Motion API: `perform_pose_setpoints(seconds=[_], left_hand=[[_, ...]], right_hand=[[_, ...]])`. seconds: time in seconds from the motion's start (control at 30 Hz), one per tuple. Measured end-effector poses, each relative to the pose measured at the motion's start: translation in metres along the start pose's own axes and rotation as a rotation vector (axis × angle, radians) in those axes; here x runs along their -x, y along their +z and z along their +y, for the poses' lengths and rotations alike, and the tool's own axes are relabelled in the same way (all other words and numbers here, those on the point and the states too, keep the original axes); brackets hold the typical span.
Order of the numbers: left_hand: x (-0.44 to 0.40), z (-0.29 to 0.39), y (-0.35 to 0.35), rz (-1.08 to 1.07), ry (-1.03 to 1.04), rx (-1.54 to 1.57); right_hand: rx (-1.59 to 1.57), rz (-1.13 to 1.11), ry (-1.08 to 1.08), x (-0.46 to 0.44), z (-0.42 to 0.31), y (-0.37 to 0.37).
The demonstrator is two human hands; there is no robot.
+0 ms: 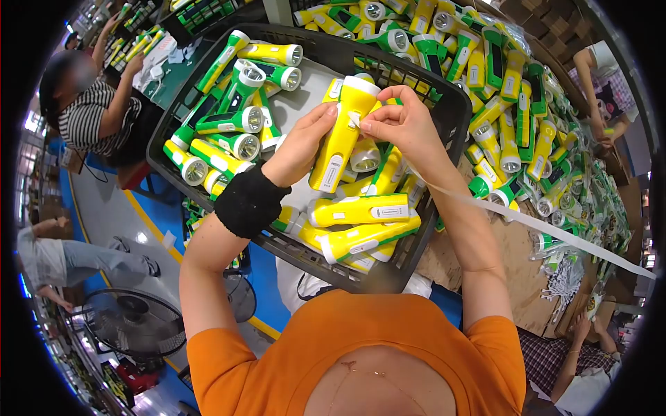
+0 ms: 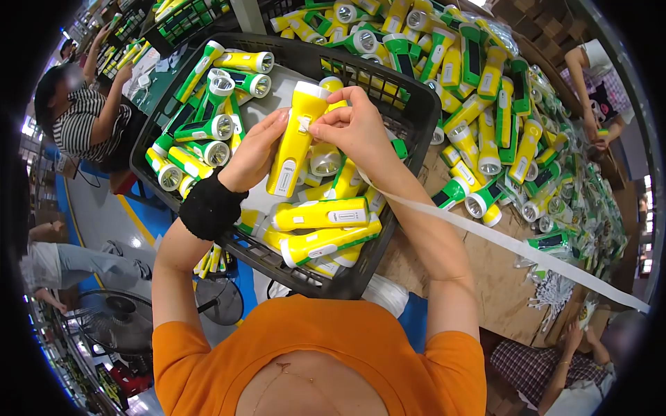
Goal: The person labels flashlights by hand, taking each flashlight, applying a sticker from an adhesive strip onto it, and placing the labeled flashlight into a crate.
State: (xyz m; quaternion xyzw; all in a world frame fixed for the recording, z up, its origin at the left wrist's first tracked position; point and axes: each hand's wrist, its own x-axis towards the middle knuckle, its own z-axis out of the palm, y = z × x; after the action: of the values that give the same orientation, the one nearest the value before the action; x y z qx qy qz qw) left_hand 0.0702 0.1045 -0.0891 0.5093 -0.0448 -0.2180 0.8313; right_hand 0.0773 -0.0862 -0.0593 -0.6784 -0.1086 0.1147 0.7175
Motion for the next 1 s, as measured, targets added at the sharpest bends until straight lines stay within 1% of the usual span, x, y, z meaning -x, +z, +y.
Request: perform_pose_setpoints(seconds=[0.07,0.2,0.27,0.4,0.47,0.5,0.57,0.6,0.67,0.7,0.77,0.9,0.97,1.0], left_hand=[[0.0,-0.001,0.0,-0.026,0.021,-0.029],[0.003,0.003,0.007,-0.05,0.045,-0.073],[0.003,0.003,0.013,0.056,0.152,-0.388],[0.001,-0.004,0.007,0.072,0.208,-0.388],[0.004,-0.001,0.011,0.074,0.197,-0.32],[0.005,0.001,0.014,0.072,0.197,-0.321],[0.007,0.004,0.018,0.055,0.201,-0.208],[0.008,0.005,0.018,0.053,0.202,-0.209],[0.009,0.008,0.02,0.005,0.196,-0.053],[0.008,0.006,0.02,0.003,0.197,-0.053],[0.006,-0.001,0.021,0.083,0.349,-0.358],[0.012,-0.002,0.028,0.093,0.39,-0.455],[0.015,-0.002,0.041,0.218,0.589,-0.7],[0.011,-0.005,0.042,0.254,0.703,-0.829]], right_hand=[[0.015,0.016,-0.033,-0.001,0.003,0.001],[0.063,0.041,-0.021,-0.003,0.004,0.004],[0.052,0.049,-0.071,-0.004,0.007,0.007],[0.145,0.084,-0.099,0.0,0.007,0.015],[0.307,0.156,-0.212,0.004,0.004,0.02],[0.307,0.158,-0.214,0.007,0.002,0.022],[0.423,0.237,-0.293,0.012,-0.002,0.025],[0.423,0.239,-0.295,0.012,-0.002,0.023],[0.377,0.257,-0.297,0.013,-0.001,0.02],[0.378,0.258,-0.298,0.014,-0.002,0.02],[0.209,0.171,-0.135,0.02,-0.004,0.02],[0.142,0.19,-0.14,0.032,-0.012,0.021],[0.227,0.223,-0.203,0.035,-0.007,0.018],[0.279,0.288,-0.281,0.034,0.001,0.014]])
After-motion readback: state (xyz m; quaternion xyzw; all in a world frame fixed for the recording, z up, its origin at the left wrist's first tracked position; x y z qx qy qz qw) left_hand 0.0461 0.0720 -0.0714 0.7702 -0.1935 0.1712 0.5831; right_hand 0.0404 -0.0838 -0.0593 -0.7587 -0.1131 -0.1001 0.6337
